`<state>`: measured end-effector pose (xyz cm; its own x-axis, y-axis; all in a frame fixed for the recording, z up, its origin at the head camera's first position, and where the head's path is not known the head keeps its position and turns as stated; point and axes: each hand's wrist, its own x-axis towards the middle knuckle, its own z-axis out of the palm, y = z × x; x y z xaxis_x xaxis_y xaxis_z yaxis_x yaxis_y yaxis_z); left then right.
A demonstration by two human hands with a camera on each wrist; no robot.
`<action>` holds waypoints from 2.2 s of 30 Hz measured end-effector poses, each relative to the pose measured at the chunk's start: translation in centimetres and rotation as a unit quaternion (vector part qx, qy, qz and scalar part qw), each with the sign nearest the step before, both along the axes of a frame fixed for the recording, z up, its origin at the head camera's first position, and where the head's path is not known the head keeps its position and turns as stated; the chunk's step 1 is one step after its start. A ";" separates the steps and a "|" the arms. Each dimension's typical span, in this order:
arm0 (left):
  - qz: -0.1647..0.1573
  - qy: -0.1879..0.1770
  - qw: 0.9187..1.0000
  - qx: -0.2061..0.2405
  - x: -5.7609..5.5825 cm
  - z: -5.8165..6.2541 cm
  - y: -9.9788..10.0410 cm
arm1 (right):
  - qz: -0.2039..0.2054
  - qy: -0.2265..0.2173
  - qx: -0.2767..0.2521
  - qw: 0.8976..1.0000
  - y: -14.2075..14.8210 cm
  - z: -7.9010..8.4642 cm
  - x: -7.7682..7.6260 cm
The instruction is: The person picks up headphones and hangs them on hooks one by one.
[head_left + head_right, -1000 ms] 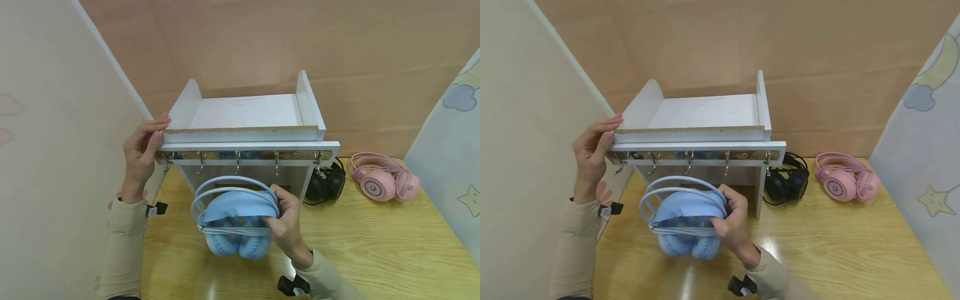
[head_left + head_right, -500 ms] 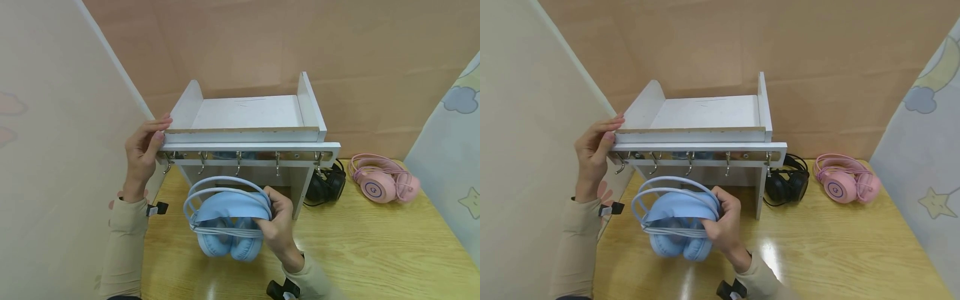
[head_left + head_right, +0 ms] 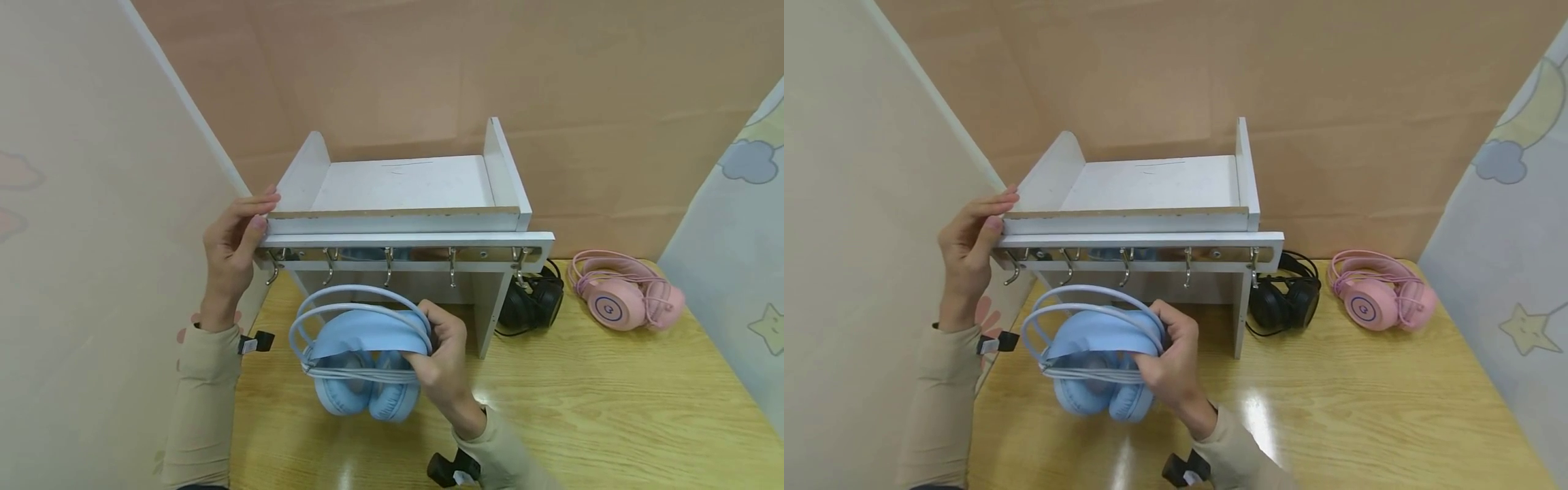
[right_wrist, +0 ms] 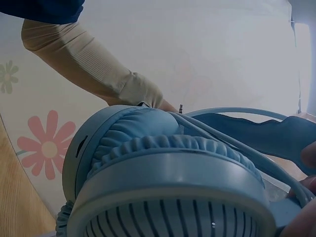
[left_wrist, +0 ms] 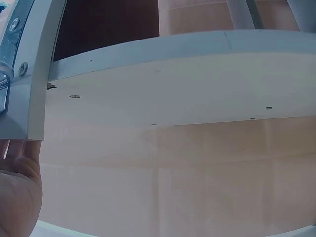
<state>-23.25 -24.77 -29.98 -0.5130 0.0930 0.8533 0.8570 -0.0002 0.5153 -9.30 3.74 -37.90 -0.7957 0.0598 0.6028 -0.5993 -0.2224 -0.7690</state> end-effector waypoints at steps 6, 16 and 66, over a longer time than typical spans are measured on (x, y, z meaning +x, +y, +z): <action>-0.006 -0.003 1.000 -0.002 0.1 0.1 -0.1 | 0.006 0.001 0.006 1.000 -0.6 0.0 -0.3; -0.011 -0.010 1.000 -0.016 0.1 0.3 -0.4 | 0.009 0.016 0.004 1.000 -1.5 0.4 -0.8; -0.020 -0.047 0.997 -0.049 0.6 0.7 -1.6 | 0.028 0.008 0.003 1.000 -6.1 -0.3 -2.2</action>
